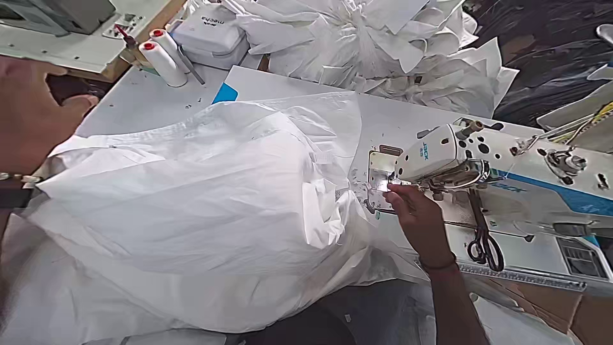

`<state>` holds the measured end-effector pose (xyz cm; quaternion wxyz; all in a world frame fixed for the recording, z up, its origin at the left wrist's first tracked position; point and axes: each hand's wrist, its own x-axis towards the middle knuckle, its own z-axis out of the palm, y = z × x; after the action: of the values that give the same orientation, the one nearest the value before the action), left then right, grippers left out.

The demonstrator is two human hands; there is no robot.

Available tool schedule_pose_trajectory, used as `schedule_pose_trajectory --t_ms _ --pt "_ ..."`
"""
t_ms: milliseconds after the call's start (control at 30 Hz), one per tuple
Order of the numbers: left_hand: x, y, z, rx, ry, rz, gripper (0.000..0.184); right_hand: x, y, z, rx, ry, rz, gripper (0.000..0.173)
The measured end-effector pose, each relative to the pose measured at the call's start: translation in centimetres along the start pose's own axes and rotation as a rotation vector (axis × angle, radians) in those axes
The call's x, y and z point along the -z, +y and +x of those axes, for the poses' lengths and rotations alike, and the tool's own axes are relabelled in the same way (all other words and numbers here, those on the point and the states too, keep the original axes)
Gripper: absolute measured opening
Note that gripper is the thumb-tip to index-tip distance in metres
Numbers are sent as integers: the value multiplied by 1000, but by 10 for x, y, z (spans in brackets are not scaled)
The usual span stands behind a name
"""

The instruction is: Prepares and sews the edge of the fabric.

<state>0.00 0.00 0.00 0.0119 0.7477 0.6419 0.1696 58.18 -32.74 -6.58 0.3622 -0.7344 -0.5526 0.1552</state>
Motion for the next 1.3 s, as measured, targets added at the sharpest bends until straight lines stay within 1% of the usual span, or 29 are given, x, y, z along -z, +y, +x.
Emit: schedule_pose_trajectory --t_ms 33,67,100,133,167,200,233,267,300,367,400,433,467,533,600,633,667,700,733,767,833,867,900,933,967,1000,1067,1167,1300 --pt "4 29 2 -181 -4 -131 49 24 11 -25 -47 74 -22 30" --pt "13 78 -1 -361 -37 -273 48 50 27 -42 -87 155 -125 31" --pt "21 133 -13 -543 -118 -427 41 74 45 -56 -142 219 -272 30" --pt "28 189 -34 -724 -274 -580 32 94 65 -69 -233 235 -422 31" --pt "32 241 -52 -895 -450 -652 27 110 86 -78 -329 207 -544 32" --pt "30 285 -68 -1011 -609 -649 25 122 106 -83 -418 148 -612 34" --pt "19 320 -82 -1082 -763 -600 23 129 123 -89 -482 78 -656 37" --pt "-2 349 -93 -1103 -877 -534 23 131 134 -97 -514 29 -681 41" --pt "-27 372 -98 -1076 -964 -437 27 132 140 -99 -500 22 -708 44" --pt "-77 402 -104 -901 -1090 -165 49 132 139 -97 -457 21 -752 43" --pt "-100 409 -109 -796 -1086 -75 62 133 139 -98 -456 25 -744 42" --pt "-115 412 -114 -718 -1002 -10 68 134 141 -95 -452 36 -712 42" --pt "-124 410 -120 -682 -876 16 70 134 144 -92 -454 45 -661 42" --pt "-134 397 -135 -698 -632 18 71 132 148 -95 -492 88 -568 50" --pt "-143 381 -143 -681 -542 -6 80 134 139 -97 -577 128 -354 59" --pt "-149 371 -144 -665 -530 -38 86 133 134 -99 -631 148 -162 55" --pt "-155 361 -145 -650 -508 -93 93 131 130 -103 -679 182 87 46" --pt "-160 351 -147 -639 -479 -148 101 128 126 -111 -701 232 356 34" --pt "-167 343 -148 -639 -461 -212 108 125 124 -123 -680 271 600 20" --pt "-173 336 -150 -650 -441 -259 112 122 124 -138 -628 289 814 12" --pt "-180 328 -158 -690 -433 -253 112 115 110 -170 -495 263 1184 23" --pt "-182 328 -161 -713 -429 -247 111 110 100 -181 -388 178 1305 32" --pt "-183 330 -163 -730 -431 -239 112 101 83 -184 -296 86 1336 37" --pt "-184 333 -165 -748 -434 -238 113 92 66 -180 -241 -22 1342 36" --pt "-186 335 -165 -769 -424 -242 115 82 51 -170 -232 -137 1305 29" --pt "-188 339 -165 -789 -408 -246 116 74 39 -157 -260 -239 1231 23" --pt "-192 345 -165 -811 -377 -252 118 60 29 -129 -343 -390 1101 23" --pt "-192 346 -165 -812 -343 -261 117 44 29 -96 -444 -512 1003 29" --pt "-194 343 -167 -810 -318 -293 116 32 28 -79 -436 -573 1019 27"
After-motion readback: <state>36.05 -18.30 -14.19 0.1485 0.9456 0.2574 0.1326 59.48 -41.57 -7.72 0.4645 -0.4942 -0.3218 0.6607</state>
